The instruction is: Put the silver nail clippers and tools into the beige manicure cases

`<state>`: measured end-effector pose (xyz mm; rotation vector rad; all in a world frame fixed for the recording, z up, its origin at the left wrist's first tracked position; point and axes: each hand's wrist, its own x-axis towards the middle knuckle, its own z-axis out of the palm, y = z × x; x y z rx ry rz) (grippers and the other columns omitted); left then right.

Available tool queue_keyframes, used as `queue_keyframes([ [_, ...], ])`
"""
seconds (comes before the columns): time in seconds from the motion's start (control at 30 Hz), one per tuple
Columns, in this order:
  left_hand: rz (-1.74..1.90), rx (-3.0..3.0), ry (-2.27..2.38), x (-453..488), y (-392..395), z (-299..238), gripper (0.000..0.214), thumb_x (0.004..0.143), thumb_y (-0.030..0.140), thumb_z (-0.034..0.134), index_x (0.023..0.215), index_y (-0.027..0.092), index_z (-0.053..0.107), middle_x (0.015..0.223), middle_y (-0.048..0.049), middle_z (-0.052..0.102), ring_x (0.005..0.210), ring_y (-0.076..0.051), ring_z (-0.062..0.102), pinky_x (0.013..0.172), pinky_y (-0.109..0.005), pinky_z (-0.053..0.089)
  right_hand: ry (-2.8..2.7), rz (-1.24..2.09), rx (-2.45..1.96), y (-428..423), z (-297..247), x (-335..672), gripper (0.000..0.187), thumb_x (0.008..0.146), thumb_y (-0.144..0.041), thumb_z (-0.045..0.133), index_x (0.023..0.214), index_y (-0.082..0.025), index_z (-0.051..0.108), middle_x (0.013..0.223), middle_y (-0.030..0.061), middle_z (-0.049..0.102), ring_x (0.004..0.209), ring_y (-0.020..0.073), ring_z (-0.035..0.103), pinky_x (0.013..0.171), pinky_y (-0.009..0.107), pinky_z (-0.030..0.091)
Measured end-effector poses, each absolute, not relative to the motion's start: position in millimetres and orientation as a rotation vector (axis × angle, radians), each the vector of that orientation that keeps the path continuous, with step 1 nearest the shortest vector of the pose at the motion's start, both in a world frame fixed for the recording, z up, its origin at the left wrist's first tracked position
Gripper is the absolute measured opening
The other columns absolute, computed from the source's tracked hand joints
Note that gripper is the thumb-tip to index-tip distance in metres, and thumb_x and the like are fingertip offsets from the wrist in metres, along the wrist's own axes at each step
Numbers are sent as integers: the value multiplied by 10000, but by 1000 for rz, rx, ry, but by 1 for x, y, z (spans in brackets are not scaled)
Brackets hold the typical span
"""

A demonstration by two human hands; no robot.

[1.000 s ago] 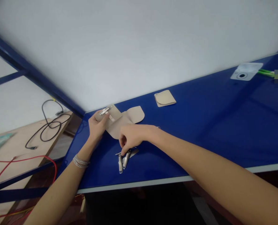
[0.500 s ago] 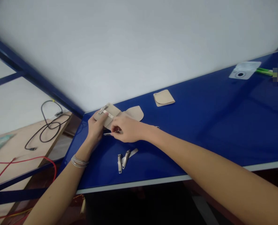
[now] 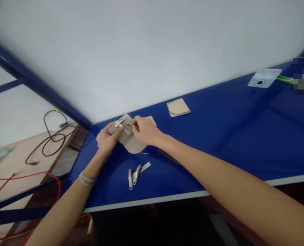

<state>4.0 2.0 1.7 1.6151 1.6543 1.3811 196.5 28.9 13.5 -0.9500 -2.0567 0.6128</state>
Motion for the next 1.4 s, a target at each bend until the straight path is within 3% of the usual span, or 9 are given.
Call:
queue_keyframes([
  [0.37,1282,1746,1627,11,-2,6,374,712,406,700,1006,174,685,969,-45,700,905,-214,633,836,-301,501,-2064,551,-949,32,11,194,161,885,-223,506,919,-148,645,871,70,687,778,168,572,723,289,394],
  [0.63,1284,1726,1575,11,-3,3,383,729,423,688,1025,180,687,995,-54,701,899,-211,635,792,-287,508,-1974,549,-922,35,9,196,109,848,-222,538,851,-162,628,717,20,652,612,135,530,647,269,383],
  [1.03,1286,1568,1460,13,-2,1,409,729,469,684,1008,169,687,906,-54,700,743,-169,621,623,-241,495,-2037,490,-726,32,12,198,148,917,-215,432,917,-180,576,907,46,679,813,165,599,737,274,394],
  [1.4,1260,1530,1425,13,-3,2,403,728,467,691,1015,184,677,913,-49,702,759,-181,637,644,-252,510,-2177,467,-703,33,12,200,231,959,-251,373,1018,-174,582,921,53,662,802,167,578,732,275,391],
])
